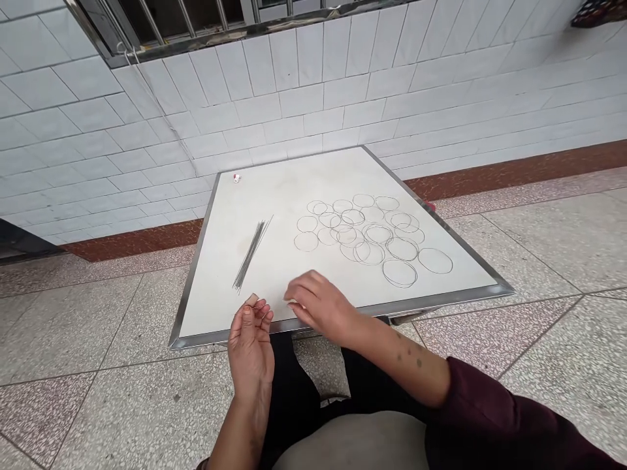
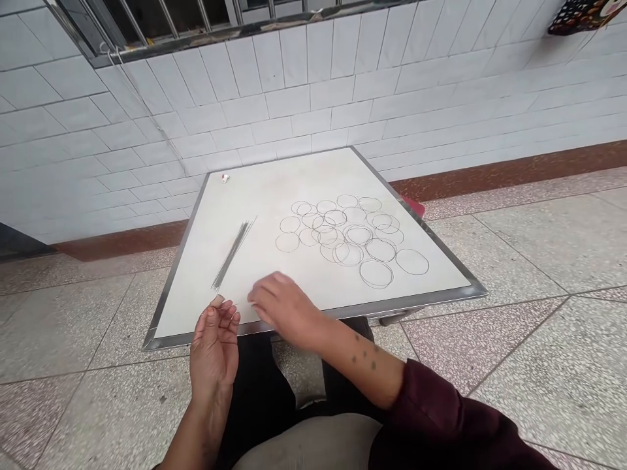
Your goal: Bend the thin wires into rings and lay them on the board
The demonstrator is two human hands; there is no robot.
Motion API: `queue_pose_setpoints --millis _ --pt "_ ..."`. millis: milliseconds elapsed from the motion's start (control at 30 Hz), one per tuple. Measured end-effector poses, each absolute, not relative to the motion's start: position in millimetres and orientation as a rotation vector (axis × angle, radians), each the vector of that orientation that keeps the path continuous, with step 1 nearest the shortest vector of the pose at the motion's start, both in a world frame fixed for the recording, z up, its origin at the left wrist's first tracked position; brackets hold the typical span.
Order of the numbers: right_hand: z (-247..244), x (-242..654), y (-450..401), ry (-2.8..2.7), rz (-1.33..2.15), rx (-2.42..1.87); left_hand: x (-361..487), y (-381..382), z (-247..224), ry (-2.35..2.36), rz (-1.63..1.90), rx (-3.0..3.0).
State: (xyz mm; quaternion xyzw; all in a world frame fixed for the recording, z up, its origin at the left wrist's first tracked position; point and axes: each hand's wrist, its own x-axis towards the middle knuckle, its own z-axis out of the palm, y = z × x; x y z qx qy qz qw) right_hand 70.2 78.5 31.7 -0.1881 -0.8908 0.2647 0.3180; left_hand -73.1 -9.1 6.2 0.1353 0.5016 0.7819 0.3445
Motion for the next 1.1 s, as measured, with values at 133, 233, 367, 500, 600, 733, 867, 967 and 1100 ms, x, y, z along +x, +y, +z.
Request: queue_pose_setpoints --millis 133,233,367,500,600,733,867,967,1100 --pt "16 72 46 -1.995 1.471 -0.499 -63 -10 21 1.147 2.066 0.222" --pt "4 68 34 -1.363 1.923 -0.552 -51 -11 27 1.047 2.047 0.150" --pt "5 69 38 -1.137 1.906 -0.432 -35 -13 28 1.000 1.976 0.098" --pt "8 71 39 -1.045 1.918 -0.434 -26 -16 28 0.983 1.921 0.094" --pt "4 70 36 -0.972 1.934 -0.448 -23 -19 28 0.986 1.921 0.108" --pt "1 69 34 -0.873 1.967 -0.437 -23 -19 28 0.987 1.946 0.107" --pt "3 70 33 -0.888 1.957 -0.432 -24 -17 27 0.974 1.971 0.100" --pt "5 70 34 -0.901 1.964 -0.436 -24 -15 26 0.964 1.976 0.111" --pt "5 72 35 -0.927 1.979 -0.457 -26 -15 27 0.990 1.949 0.094"
